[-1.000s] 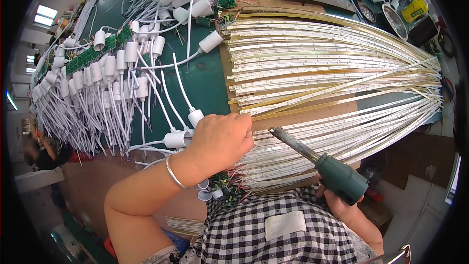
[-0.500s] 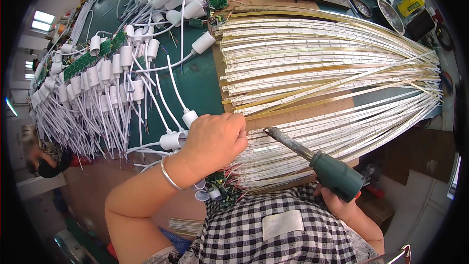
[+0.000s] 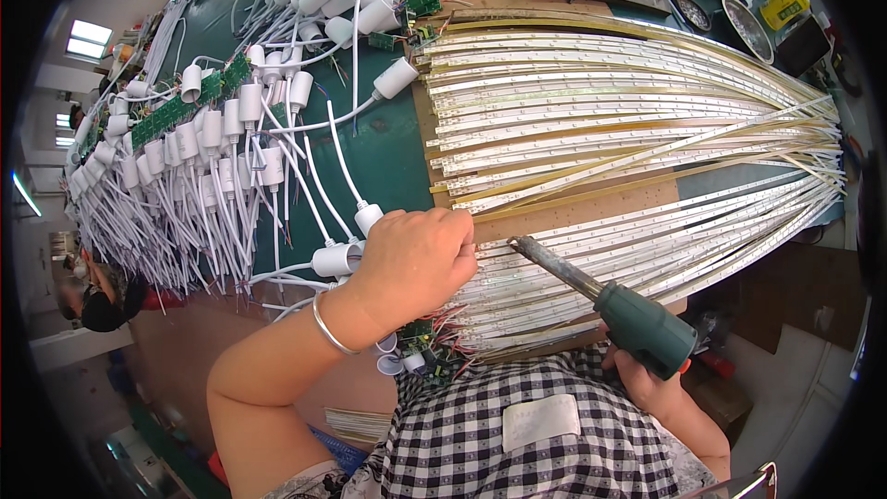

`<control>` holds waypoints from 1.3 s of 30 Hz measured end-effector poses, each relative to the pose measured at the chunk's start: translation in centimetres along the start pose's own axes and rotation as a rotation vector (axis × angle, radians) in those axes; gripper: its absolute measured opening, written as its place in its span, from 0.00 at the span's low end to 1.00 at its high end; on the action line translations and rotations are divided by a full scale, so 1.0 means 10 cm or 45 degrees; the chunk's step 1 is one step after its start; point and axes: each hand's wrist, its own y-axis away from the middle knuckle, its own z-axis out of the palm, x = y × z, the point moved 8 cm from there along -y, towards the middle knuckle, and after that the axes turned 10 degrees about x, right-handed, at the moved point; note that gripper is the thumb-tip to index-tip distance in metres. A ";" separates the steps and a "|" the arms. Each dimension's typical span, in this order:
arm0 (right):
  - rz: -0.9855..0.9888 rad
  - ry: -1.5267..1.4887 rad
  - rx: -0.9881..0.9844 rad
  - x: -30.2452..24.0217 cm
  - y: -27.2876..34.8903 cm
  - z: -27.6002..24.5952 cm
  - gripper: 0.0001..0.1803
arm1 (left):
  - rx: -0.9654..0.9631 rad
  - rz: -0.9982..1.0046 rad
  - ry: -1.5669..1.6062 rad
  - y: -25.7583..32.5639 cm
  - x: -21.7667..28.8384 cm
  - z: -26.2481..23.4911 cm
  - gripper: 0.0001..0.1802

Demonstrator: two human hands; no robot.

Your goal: The person solders wires from electronic components to LED strips using a soldering gun.

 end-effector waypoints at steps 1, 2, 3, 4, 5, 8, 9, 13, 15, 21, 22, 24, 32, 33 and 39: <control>0.170 -0.094 0.108 0.09 0.01 -0.04 0.19 | -0.005 -0.010 0.004 0.00 0.00 0.00 0.05; 0.169 -0.095 0.107 0.10 0.00 -0.06 0.19 | -0.008 -0.023 0.008 0.00 -0.01 0.00 0.05; 0.003 0.007 -0.005 0.02 -0.03 -0.04 0.20 | -0.008 -0.024 0.006 0.01 -0.02 -0.01 0.05; -0.163 0.108 -0.117 -0.06 -0.02 0.01 0.21 | -0.006 -0.029 0.018 0.01 -0.02 -0.01 0.04; -0.164 0.108 -0.116 -0.05 -0.02 0.00 0.21 | -0.006 -0.032 0.030 0.01 -0.03 -0.01 0.04; -0.174 0.128 -0.115 -0.06 0.00 0.02 0.21 | -0.116 -0.096 0.045 0.01 -0.04 0.00 0.05; 0.000 0.002 -0.004 0.01 0.01 0.00 0.20 | -0.118 -0.092 0.045 0.00 -0.02 -0.02 0.05; 0.184 -0.102 0.092 0.10 0.02 -0.04 0.19 | -0.209 0.053 0.134 0.02 0.05 -0.02 0.10; 0.184 -0.100 0.090 0.10 0.02 -0.04 0.19 | -0.227 0.135 0.146 0.04 0.07 0.01 0.10; 0.219 -0.124 0.090 0.09 0.01 -0.03 0.19 | -0.176 0.191 0.208 0.04 0.06 0.02 0.07; 0.216 -0.124 0.093 0.09 0.01 -0.03 0.19 | -0.144 0.224 0.201 0.04 0.06 0.02 0.06; 0.223 -0.129 0.093 0.09 0.00 -0.03 0.19 | -0.111 0.258 0.196 0.03 0.07 0.01 0.06; 0.221 -0.093 0.098 0.08 0.01 -0.04 0.19 | -0.111 -0.025 0.276 -0.02 -0.06 0.02 0.04; 0.236 -0.091 0.079 0.07 0.00 -0.03 0.19 | -0.110 -0.026 0.276 -0.02 -0.05 0.02 0.04; 0.249 -0.094 0.030 0.04 -0.02 -0.01 0.19 | -0.064 0.000 0.103 0.01 -0.01 0.05 0.02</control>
